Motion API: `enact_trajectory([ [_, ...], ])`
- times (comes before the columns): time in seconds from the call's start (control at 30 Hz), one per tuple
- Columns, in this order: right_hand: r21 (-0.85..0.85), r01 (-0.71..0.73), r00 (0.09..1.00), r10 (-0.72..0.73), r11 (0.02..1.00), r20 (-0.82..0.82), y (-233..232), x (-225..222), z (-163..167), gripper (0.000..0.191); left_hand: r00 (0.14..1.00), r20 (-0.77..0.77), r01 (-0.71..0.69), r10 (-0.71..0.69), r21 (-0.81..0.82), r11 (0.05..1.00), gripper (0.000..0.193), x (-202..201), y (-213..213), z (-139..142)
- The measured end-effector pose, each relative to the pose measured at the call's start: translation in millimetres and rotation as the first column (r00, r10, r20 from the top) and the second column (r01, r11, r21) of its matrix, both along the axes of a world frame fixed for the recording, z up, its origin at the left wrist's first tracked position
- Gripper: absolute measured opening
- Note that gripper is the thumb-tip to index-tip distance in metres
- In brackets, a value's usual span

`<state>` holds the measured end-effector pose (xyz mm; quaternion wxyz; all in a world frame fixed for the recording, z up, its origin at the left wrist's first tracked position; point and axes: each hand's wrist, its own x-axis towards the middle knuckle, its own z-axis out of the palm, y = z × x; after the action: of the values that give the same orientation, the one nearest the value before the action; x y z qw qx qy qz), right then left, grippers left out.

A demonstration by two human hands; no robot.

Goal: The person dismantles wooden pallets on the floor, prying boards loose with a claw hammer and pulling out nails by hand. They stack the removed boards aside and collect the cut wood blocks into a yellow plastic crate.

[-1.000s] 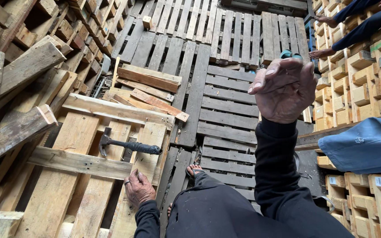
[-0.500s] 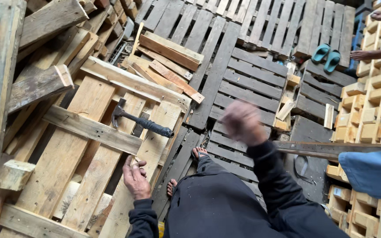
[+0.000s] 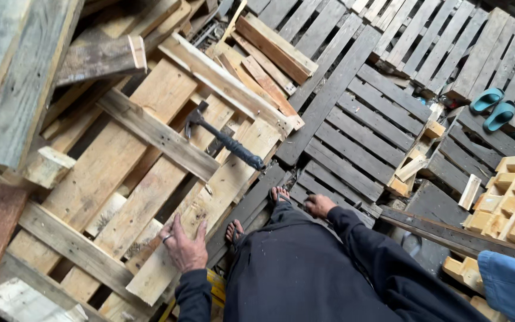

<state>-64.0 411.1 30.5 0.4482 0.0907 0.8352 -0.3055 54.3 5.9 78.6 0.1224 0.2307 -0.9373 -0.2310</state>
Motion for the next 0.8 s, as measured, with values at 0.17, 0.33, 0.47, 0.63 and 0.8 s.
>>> enact_trajectory([
  [0.17,-0.132,0.355,0.935,-0.350,0.925,0.060,-36,-16,9,0.036,0.998,0.052,-0.029,0.040,-0.194,0.981,0.072,-7,8,-8],
  [0.33,-0.077,0.145,0.989,-0.143,0.987,0.032,-67,-9,8,0.035,0.998,-0.026,-0.069,0.064,-0.237,0.969,0.067,-1,13,-3],
  [0.47,-0.170,0.053,0.991,-0.073,0.984,-0.112,-58,11,10,0.032,0.995,-0.028,-0.102,0.099,-0.150,0.983,0.064,-3,17,16],
  [0.63,-0.158,0.511,0.853,-0.475,0.845,0.215,-31,23,5,0.031,0.998,0.013,0.061,-0.063,0.089,0.994,0.050,-56,34,18],
  [0.8,-0.651,0.681,0.580,-0.790,0.336,0.198,-17,-50,44,0.032,0.896,-0.227,0.395,-0.382,0.015,0.918,0.045,-120,55,7],
])
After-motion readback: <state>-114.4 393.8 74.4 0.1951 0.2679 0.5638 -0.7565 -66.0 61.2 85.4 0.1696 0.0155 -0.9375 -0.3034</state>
